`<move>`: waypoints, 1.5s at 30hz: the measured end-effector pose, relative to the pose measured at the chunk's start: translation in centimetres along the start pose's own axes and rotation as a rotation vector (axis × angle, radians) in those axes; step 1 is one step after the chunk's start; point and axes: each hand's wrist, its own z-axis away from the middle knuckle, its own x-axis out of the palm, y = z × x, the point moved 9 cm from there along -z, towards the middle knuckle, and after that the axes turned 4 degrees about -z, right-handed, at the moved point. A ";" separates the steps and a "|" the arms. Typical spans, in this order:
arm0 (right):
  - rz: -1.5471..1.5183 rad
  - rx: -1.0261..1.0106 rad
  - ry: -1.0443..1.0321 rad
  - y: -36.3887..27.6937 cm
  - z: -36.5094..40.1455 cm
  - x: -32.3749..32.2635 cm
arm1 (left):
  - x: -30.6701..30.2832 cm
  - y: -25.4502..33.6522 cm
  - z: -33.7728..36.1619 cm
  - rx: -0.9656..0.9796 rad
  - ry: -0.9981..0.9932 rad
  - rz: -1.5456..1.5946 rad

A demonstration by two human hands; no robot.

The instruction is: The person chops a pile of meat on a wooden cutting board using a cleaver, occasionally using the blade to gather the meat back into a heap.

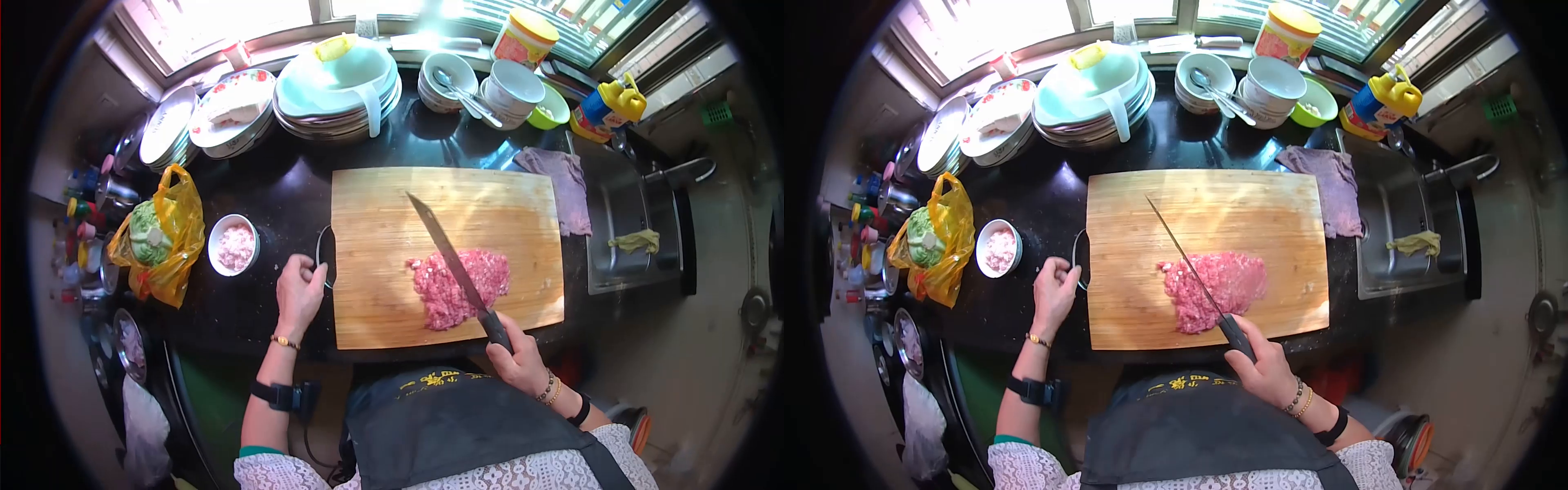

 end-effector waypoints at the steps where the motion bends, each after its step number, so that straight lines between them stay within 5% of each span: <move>1: -0.048 -0.028 -0.012 0.5 0.3 -0.5 | 0.1 -0.5 1.1 -0.010 0.023 0.003; 3: 0.046 -0.204 0.015 0.3 -0.5 -1.1 | 0.6 -1.6 3.3 -0.035 0.081 0.016; 7: -0.062 0.313 -0.241 4.4 -1.7 -0.7 | 0.4 -1.4 6.7 -0.080 0.188 -0.016; 10: 0.014 -0.106 -0.200 0.3 -1.9 -2.5 | 0.2 -0.5 8.7 -0.046 0.258 -0.106; 17: 0.087 0.058 -0.385 2.8 -4.1 -1.6 | 0.5 0.4 10.2 0.075 0.440 -0.212; 21: 0.025 -0.142 -0.353 -1.4 -2.7 -2.9 | 0.2 1.1 10.4 0.120 0.524 -0.217; 24: 0.224 -0.097 -0.346 3.1 -4.6 -1.5 | 0.4 0.6 10.4 0.073 0.495 -0.204; 29: 0.136 -0.134 -0.387 -0.7 -2.7 -2.8 | 0.4 0.4 10.5 0.062 0.497 -0.194; 45: 0.174 -0.047 -0.415 1.8 -3.6 -1.9 | 0.0 0.2 10.6 0.056 0.516 -0.184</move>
